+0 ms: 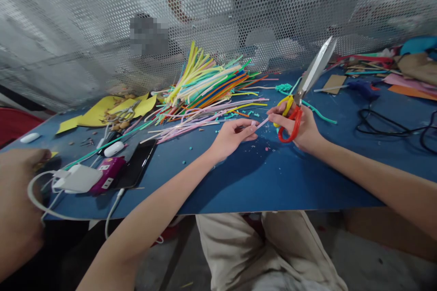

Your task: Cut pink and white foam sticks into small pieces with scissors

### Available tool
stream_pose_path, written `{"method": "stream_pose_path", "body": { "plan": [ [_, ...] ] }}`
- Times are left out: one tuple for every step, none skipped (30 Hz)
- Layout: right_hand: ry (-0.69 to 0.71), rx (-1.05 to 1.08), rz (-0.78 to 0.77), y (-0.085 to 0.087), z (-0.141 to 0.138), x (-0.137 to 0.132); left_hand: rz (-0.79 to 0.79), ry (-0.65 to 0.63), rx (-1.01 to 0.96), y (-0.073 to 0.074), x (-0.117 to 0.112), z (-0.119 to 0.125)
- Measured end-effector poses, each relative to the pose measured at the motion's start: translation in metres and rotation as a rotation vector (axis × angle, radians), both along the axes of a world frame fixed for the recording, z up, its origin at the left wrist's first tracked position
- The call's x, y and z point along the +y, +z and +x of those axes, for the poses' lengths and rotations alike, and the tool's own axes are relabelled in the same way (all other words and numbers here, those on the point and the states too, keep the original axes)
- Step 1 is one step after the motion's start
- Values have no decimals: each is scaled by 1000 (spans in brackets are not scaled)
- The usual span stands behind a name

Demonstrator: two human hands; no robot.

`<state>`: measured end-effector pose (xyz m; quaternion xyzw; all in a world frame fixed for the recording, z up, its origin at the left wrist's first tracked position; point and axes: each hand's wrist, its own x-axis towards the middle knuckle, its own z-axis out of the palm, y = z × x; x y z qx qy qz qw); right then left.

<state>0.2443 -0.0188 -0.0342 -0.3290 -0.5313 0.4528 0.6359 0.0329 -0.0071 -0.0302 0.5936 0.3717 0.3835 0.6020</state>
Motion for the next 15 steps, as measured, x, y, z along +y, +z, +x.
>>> {"method": "stream_pose_path", "body": {
  "plan": [
    [35, 15, -20, 1, -1, -1, -14, 10, -21, 0, 0, 1],
    [67, 25, -41, 1, -3, -2, -28, 19, -42, -1, -1, 2],
    [90, 29, -58, 1, -4, -3, -41, 27, -59, -1, -1, 3],
    [96, 31, -68, 1, -5, -4, -54, 31, -72, -1, -2, 4],
    [91, 32, -72, 0, -6, -4, -65, 32, -81, -1, -3, 5],
    [82, 33, -75, 0, -7, -4, -75, 28, -87, -1, -3, 5],
    [70, 35, -77, 0, -8, -3, -86, 22, -94, -2, -4, 6],
    [57, 34, -79, 0, -8, -3, -97, 16, -100, -2, -4, 6],
    [45, 29, -79, 0, -8, -2, -112, 11, -105, -2, -4, 6],
    [32, 24, -73, 1, -8, -2, -130, 2, -105, -1, -4, 6],
    [18, 18, -62, 1, -8, -1, -151, -12, -99, -1, -5, 5],
    [5, 12, -49, 2, -7, -1, -173, -29, -87, 0, -5, 5],
    [-4, 6, -39, 2, -6, -1, -193, -52, -70, 1, -5, 4],
    [-10, 2, -33, 2, -5, -1, -211, -76, -49, 2, -5, 4],
    [-13, -3, -32, 2, -4, -1, -225, -95, -30, 3, -5, 3]
  ]
}}
